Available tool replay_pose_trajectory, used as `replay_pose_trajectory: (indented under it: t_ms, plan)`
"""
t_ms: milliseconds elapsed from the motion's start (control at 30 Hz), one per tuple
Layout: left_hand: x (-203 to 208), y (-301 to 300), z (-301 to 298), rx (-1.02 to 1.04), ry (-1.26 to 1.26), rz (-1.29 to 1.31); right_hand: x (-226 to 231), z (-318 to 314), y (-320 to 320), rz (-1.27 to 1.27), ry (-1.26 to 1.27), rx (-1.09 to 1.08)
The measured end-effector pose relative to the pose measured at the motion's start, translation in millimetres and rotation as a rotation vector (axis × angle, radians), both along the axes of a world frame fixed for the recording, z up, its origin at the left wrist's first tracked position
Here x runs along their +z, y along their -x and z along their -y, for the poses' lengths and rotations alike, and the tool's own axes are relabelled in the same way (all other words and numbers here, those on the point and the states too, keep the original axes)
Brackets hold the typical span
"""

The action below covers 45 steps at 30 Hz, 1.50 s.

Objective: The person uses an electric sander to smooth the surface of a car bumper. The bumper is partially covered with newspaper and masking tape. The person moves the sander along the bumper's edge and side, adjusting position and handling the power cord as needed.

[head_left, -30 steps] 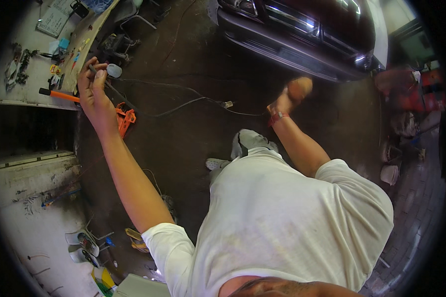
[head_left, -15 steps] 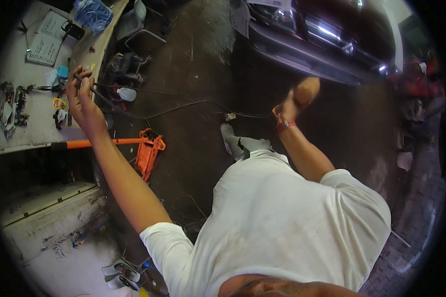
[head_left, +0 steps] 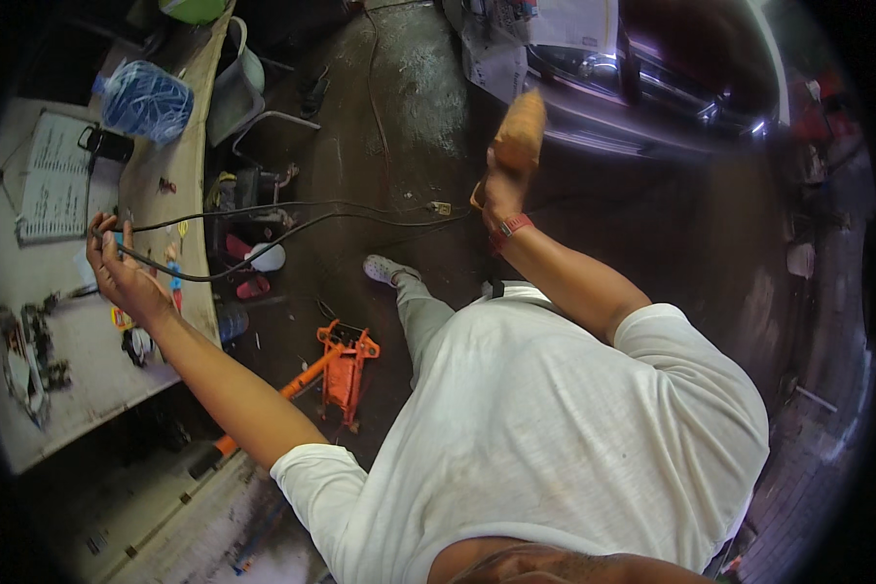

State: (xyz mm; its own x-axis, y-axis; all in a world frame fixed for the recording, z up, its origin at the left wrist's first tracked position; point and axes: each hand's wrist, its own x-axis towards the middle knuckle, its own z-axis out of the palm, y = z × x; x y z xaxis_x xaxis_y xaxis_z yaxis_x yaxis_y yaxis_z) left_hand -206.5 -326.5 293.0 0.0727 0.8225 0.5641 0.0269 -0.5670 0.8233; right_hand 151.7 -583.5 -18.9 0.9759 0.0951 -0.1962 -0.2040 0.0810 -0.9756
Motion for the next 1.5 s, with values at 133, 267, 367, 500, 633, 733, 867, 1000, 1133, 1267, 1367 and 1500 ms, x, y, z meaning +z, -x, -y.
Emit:
replay_pose_trajectory:
  t_ms: [133, 267, 367, 500, 633, 733, 867, 1000, 1133, 1267, 1367, 1500]
  plan:
    - [-8, 2, -116, -0.043, 0.000, 0.038, -4, -93, 2, -0.053, -0.128, 0.043]
    - [-5, -22, -227, -0.158, 0.003, 0.033, -16, -177, -9, -0.158, -0.185, 0.030]
    - [-3, -53, -292, -0.258, -0.008, 0.020, 4, -227, -28, -0.185, -0.403, 0.051]
    - [1, -106, -367, -0.417, -0.073, -0.039, 31, -284, -56, -0.209, -0.459, -0.022]
    - [5, -183, -411, -0.519, -0.078, -0.031, 11, -322, -126, -0.244, -0.540, -0.217]
    - [10, -236, -457, -0.531, -0.111, -0.076, 18, -366, -163, -0.326, -0.545, -0.454]
    - [24, -301, -509, -0.574, -0.130, -0.115, 9, -413, -224, -0.373, -0.493, -0.632]
    - [35, -368, -566, -0.626, -0.122, -0.100, -32, -451, -283, -0.338, -0.409, -0.724]
    - [46, -423, -600, -0.614, -0.173, -0.094, -26, -502, -326, -0.360, -0.345, -0.756]
    - [37, -477, -657, -0.645, -0.191, -0.111, 9, -564, -361, -0.340, -0.349, -0.770]
    - [15, -528, -703, -0.704, -0.169, -0.071, 17, -607, -393, -0.273, -0.428, -0.773]
    - [-21, -598, -755, -0.801, -0.044, -0.034, 21, -670, -435, -0.219, -0.434, -0.729]
